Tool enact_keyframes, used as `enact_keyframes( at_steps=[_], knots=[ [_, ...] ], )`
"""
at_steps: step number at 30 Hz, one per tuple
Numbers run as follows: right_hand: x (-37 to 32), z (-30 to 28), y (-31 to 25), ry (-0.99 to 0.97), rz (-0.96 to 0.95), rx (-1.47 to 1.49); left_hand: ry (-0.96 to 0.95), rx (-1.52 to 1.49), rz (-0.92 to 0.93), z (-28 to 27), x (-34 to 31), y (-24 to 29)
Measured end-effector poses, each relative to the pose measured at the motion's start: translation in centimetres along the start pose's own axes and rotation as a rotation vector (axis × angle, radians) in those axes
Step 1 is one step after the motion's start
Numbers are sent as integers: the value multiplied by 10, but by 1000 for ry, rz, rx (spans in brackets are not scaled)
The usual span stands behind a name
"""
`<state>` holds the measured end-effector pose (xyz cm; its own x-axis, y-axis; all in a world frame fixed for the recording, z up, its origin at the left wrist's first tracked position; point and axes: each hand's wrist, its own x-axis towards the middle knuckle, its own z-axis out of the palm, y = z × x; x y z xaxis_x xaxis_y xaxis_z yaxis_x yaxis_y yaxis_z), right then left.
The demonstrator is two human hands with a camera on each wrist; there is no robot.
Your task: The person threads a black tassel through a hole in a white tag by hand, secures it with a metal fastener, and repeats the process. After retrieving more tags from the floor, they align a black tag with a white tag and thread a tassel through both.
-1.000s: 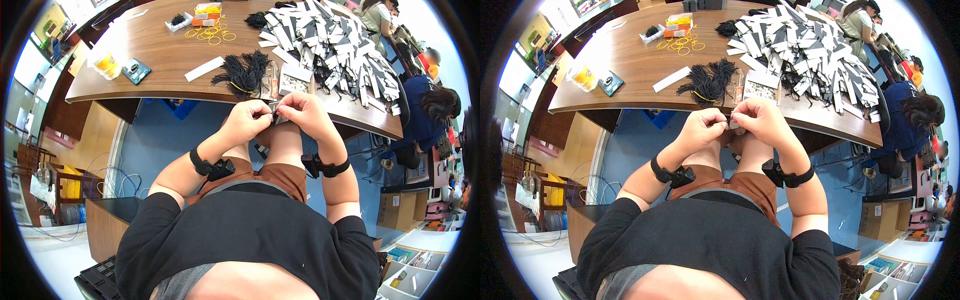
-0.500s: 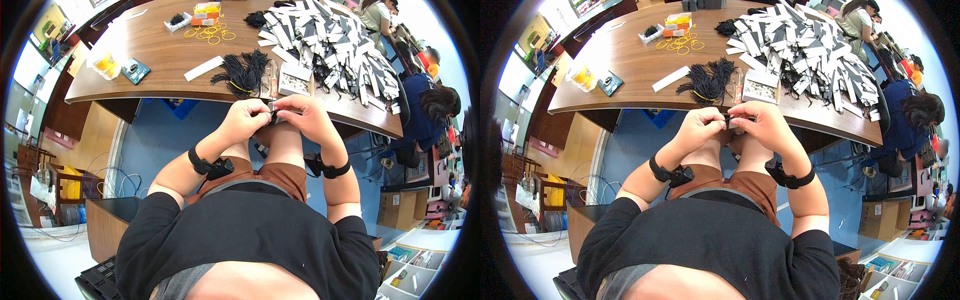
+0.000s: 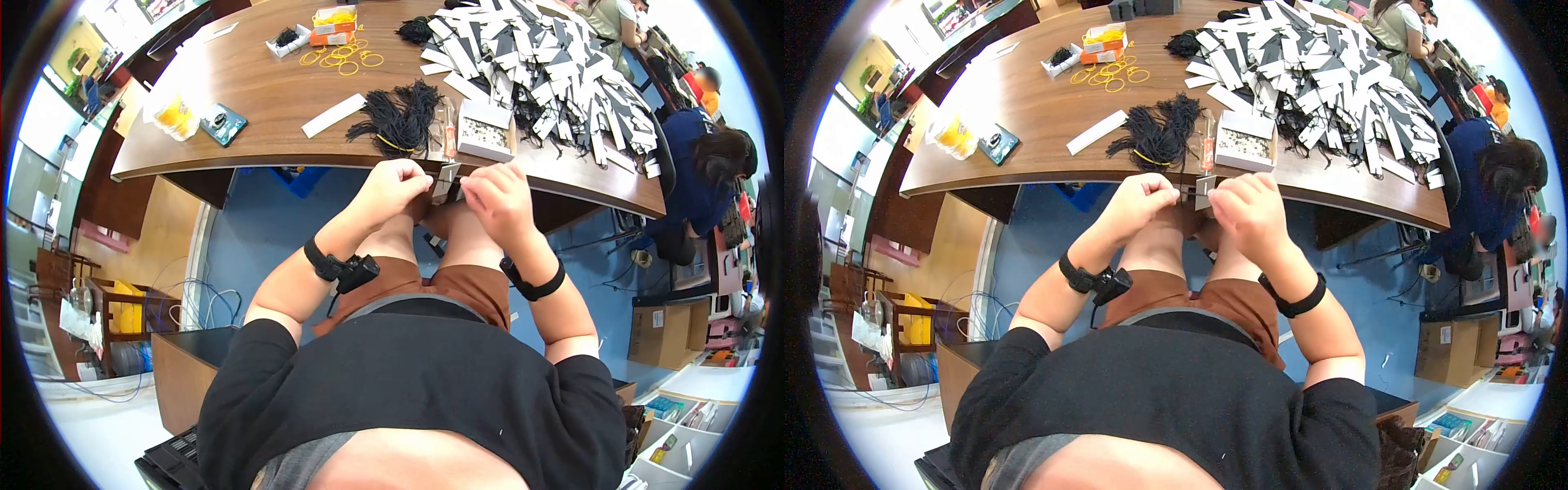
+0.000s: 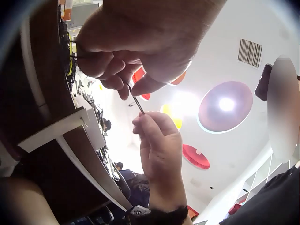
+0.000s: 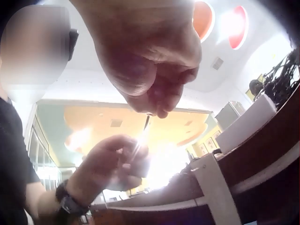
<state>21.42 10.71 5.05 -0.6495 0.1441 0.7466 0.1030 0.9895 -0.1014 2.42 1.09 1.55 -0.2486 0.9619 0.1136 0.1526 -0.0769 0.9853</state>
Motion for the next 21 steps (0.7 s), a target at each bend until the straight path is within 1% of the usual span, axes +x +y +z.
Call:
enact_keyframes(
  at_steps=[2,3,6,7,8,10,11,12,13,15,17,21],
  knots=[
    [-12,10,-4,16,-92,-15,-93,-488,-289,-7,-2,6],
    [-15,12,-8,-1,-105,-22,-138,-732,-436,-9,-3,11],
    [-21,18,-16,-36,-111,-22,-95,-747,-558,4,-6,16],
    [-19,18,-18,-38,-111,-17,-158,-717,-485,2,-7,6],
    [-17,18,-19,-41,-112,-10,-139,-556,-401,5,-9,4],
    [-12,16,-18,-8,-30,61,-100,-237,-227,13,-12,3],
    [-8,15,-17,18,15,88,-122,-137,-171,11,-13,0],
    [-6,15,-16,44,61,116,-121,-111,-133,11,-13,0],
    [-6,16,-13,25,138,143,-120,-85,-95,12,-14,1],
    [-2,15,-14,-41,336,397,-112,-29,-49,12,-14,2],
    [-6,21,-10,-93,505,594,-105,-82,-58,13,-16,5],
    [-8,21,-12,-156,701,800,-97,-180,-27,16,-15,-4]
  ],
)
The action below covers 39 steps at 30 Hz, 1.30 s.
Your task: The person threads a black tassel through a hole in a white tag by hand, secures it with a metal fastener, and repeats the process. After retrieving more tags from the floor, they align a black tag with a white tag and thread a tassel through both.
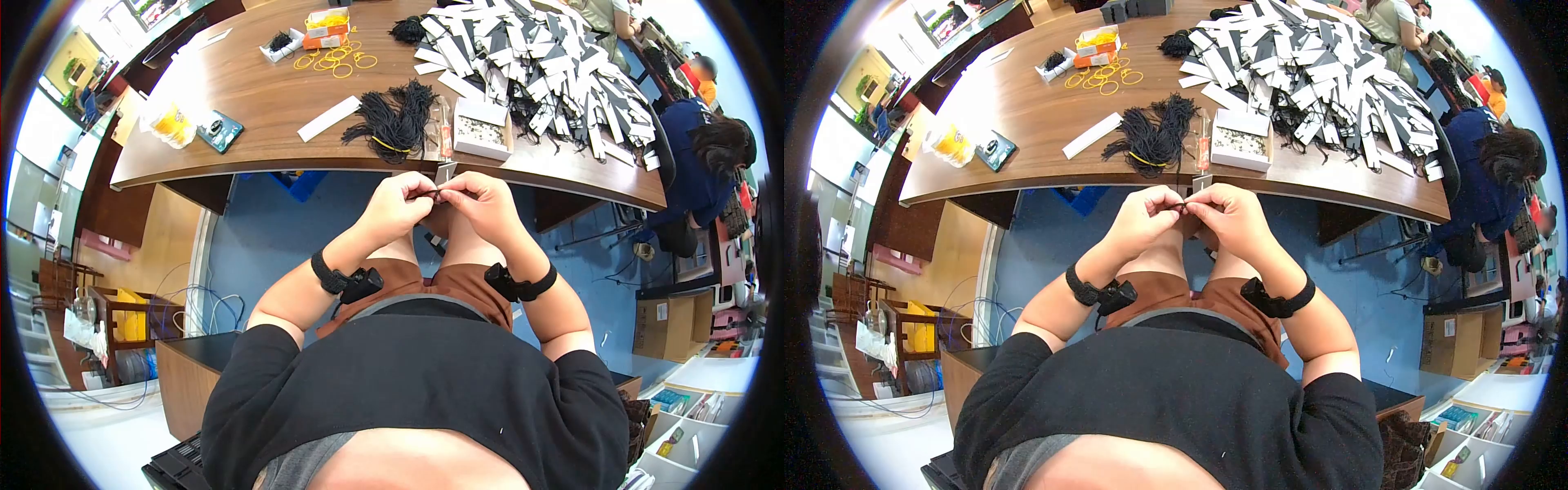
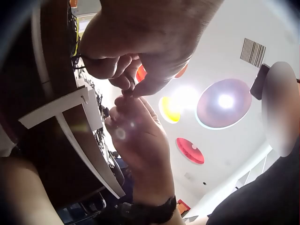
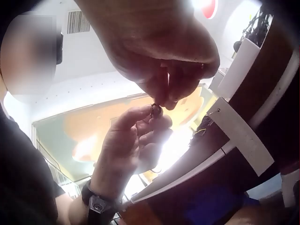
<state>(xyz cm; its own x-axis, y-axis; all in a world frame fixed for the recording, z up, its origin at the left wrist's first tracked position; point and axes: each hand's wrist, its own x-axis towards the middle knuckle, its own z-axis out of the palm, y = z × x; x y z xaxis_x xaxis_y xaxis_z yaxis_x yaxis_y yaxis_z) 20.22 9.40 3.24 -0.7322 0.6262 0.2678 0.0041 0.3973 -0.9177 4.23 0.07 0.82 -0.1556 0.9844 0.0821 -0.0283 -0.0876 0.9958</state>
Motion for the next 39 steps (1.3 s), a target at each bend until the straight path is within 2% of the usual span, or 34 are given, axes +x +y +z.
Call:
enact_keyframes(
  at_steps=[2,6,8,12,14,17,18,23,26,32,35,38,39],
  knots=[
    [-1,-3,-8,-44,107,47,-26,-6,-22,-3,0,2],
    [3,-7,-11,-33,-208,-187,-36,183,2,-2,-1,13],
    [4,-10,-18,-1,-349,-293,-40,103,13,1,-2,15],
    [2,-8,-21,5,-322,-318,-43,14,43,5,-3,15],
    [0,-8,-21,-13,-300,-382,-8,69,79,7,-3,15],
    [-1,-7,-22,-108,-77,-207,73,292,190,12,-6,23],
    [-1,-6,-19,-124,22,-42,105,390,237,13,-7,26],
    [5,-16,-3,-271,448,680,136,463,358,11,-7,25],
    [6,-20,1,-340,555,821,98,368,332,12,-8,28],
    [9,-23,4,-373,611,778,24,135,237,11,-8,24],
    [10,-26,10,-487,629,848,3,24,174,8,-4,14],
    [7,-18,24,-372,601,760,14,-107,80,8,-2,9],
    [5,-15,22,-288,496,698,24,-150,47,8,-2,9]
  ],
)
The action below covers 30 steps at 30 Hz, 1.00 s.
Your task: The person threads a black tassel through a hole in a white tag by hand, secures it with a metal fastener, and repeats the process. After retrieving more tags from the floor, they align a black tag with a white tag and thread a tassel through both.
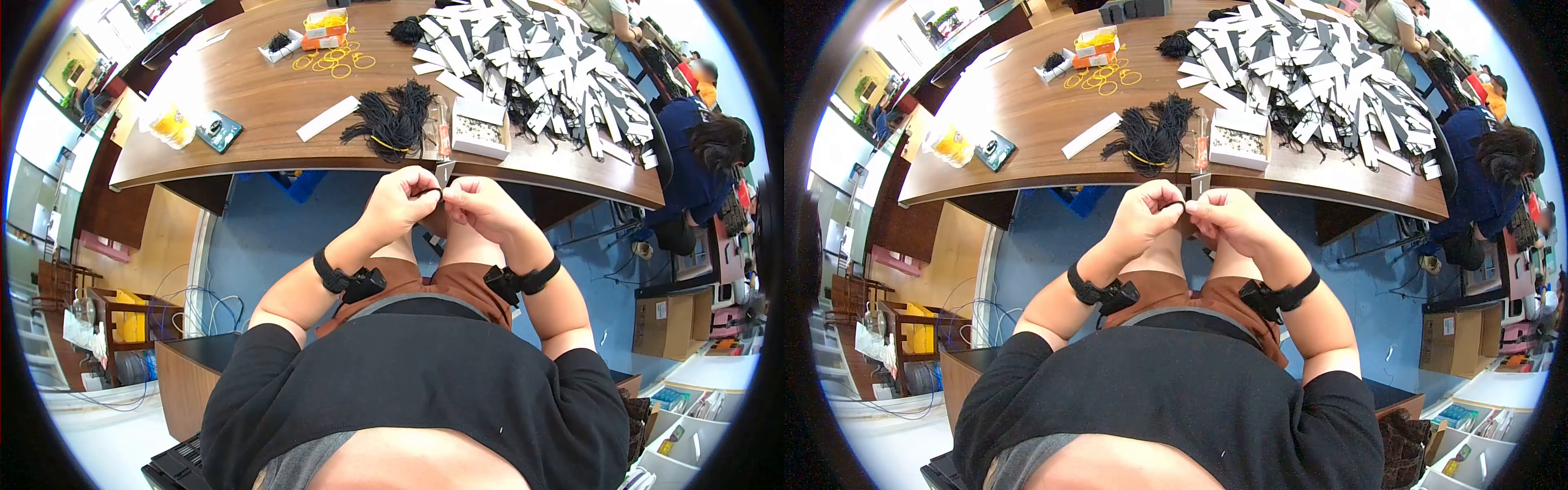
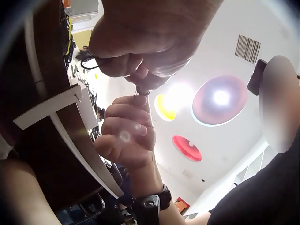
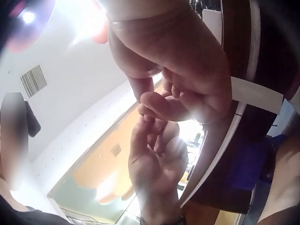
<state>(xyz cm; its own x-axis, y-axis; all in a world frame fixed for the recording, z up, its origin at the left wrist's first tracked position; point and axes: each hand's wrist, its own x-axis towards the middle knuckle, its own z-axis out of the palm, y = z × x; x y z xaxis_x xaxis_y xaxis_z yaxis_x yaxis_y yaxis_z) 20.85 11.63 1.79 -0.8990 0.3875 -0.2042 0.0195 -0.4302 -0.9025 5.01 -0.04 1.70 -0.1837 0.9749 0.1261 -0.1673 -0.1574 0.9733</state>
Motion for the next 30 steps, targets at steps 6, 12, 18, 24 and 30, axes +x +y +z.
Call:
enact_keyframes(
  at_steps=[6,12,18,24,30],
  knots=[
    [-11,30,-1,317,-400,-513,52,-42,-57,3,4,-4],
    [-5,25,5,274,-350,-226,-105,-436,-325,-1,6,4],
    [-12,39,2,505,-812,-838,-101,-605,-369,-1,10,2],
    [-14,38,-3,558,-884,-964,-30,-503,-290,2,10,9],
    [-10,33,-5,613,-1058,-1238,11,-456,-257,4,8,9]
  ],
)
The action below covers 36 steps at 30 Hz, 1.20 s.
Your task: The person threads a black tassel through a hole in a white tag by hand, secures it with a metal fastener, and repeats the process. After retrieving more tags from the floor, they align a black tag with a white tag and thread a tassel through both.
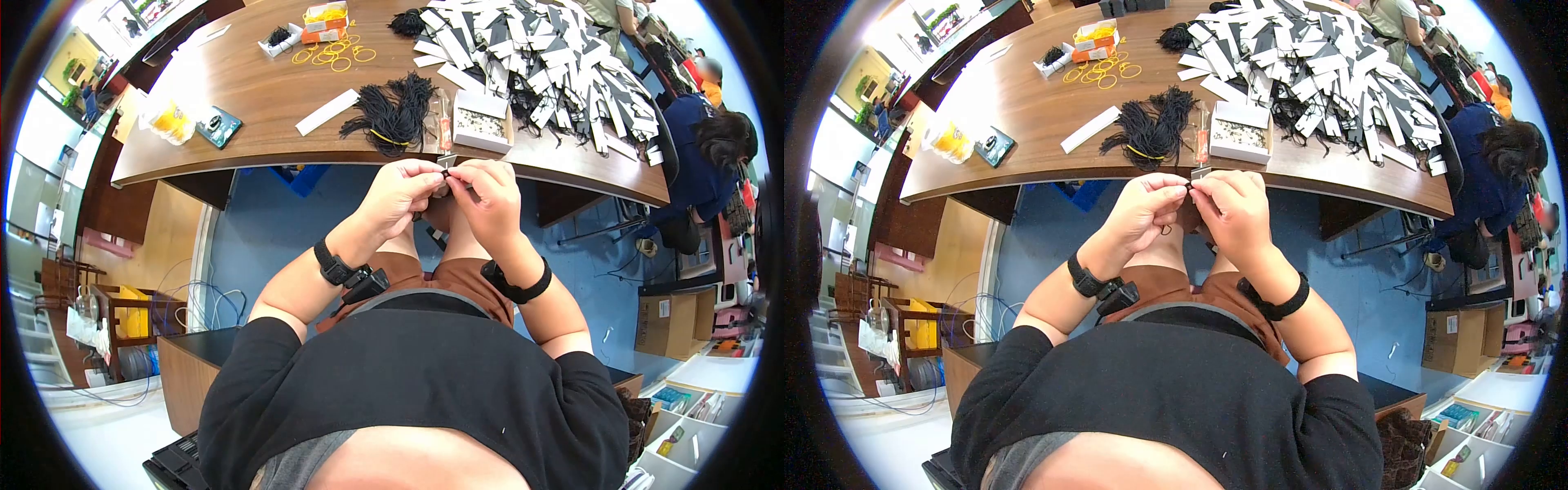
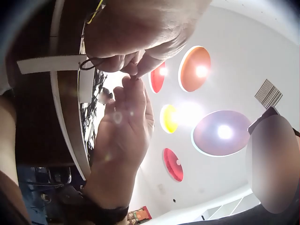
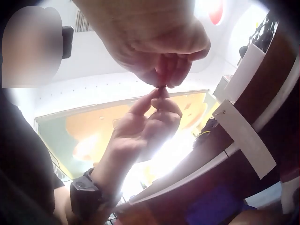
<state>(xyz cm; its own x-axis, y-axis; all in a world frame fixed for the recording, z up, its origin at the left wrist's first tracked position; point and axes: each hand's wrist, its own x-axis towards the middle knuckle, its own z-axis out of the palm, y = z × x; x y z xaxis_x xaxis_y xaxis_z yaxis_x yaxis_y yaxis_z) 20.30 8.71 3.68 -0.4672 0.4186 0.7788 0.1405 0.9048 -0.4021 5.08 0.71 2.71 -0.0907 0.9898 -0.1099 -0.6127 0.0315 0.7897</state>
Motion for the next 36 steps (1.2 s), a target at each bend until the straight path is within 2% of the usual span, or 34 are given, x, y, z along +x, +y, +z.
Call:
enact_keyframes(
  at_steps=[3,6,8,14,18,20,23,26,29,33,36],
  knots=[
    [2,-1,-1,25,-54,-21,8,26,-5,-4,0,0],
    [2,-4,-4,21,-34,-21,83,342,216,6,-3,-4],
    [1,-5,-5,21,-31,-37,73,369,181,3,0,-7],
    [-5,-9,-5,-6,173,116,27,473,218,9,-1,-7],
    [-11,-14,0,-51,343,323,23,605,244,13,-4,-2],
    [-15,-15,1,-86,431,418,22,569,275,12,-3,-5],
    [-18,-16,4,-93,802,893,43,597,345,16,-3,-9],
    [-27,-9,19,-92,847,1235,50,610,371,15,-2,-11],
    [-21,-12,23,-140,1079,1468,39,589,368,11,0,-10],
    [-7,-17,11,-92,993,1206,72,676,347,13,-2,-4],
    [-12,-9,8,-216,732,902,39,589,340,11,1,-8]
  ],
)
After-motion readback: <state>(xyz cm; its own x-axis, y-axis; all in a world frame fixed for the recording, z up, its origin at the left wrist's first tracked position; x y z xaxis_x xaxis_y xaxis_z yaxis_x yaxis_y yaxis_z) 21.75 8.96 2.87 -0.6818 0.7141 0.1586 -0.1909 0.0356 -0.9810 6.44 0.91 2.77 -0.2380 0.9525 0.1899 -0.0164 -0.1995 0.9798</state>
